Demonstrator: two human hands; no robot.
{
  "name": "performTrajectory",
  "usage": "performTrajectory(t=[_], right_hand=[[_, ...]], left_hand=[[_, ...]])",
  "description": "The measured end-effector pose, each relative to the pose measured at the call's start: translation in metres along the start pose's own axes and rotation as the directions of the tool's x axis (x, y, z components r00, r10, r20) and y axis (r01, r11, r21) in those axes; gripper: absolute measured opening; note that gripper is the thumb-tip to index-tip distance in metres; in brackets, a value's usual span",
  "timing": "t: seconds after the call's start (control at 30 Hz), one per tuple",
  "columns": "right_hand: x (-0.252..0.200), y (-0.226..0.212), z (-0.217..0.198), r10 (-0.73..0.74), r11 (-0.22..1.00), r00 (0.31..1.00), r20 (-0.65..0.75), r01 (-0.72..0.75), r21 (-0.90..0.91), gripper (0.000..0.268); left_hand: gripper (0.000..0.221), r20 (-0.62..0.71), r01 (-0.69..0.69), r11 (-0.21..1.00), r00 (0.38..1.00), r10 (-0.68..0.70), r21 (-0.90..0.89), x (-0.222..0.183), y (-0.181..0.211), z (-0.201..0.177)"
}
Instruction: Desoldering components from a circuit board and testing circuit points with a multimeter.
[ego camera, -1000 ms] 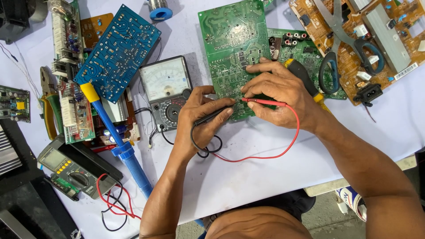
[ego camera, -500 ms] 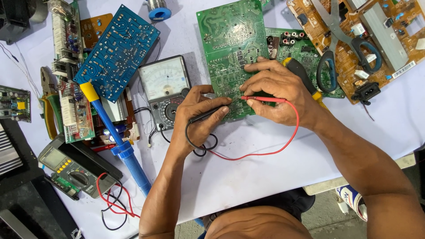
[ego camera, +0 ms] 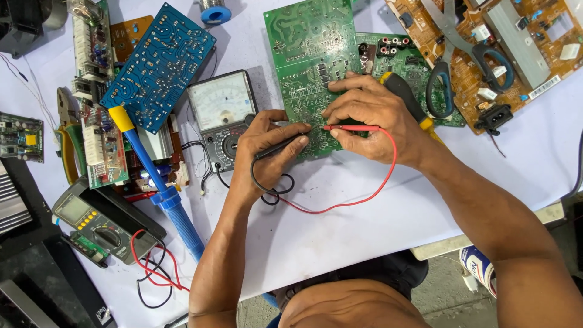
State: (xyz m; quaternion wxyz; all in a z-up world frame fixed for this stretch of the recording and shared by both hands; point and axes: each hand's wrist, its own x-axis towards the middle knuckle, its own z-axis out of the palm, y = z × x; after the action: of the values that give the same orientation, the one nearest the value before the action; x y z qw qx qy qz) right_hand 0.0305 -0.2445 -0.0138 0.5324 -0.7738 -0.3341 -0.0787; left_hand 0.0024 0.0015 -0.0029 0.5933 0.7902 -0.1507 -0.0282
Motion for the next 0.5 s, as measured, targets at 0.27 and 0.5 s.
performTrajectory(t=[0.27,0.5], right_hand=[[-0.0003,0.0012,-0.0045,-0.024,1.000,0.999,0.038,0.024,0.004,0.009],[-0.0059,0.0043,-0.0061,-0.057,0.998,0.994,0.090,0.058,-0.011,0.007]], left_hand=[[0.017,0.000,-0.028,0.999,1.000,0.028,-0.027,-0.0025,0.0019,-0.0013],[0.016,0.050,-0.057,0.997,0.997,0.060,-0.052,-0.0038,-0.0024,-0.0051]])
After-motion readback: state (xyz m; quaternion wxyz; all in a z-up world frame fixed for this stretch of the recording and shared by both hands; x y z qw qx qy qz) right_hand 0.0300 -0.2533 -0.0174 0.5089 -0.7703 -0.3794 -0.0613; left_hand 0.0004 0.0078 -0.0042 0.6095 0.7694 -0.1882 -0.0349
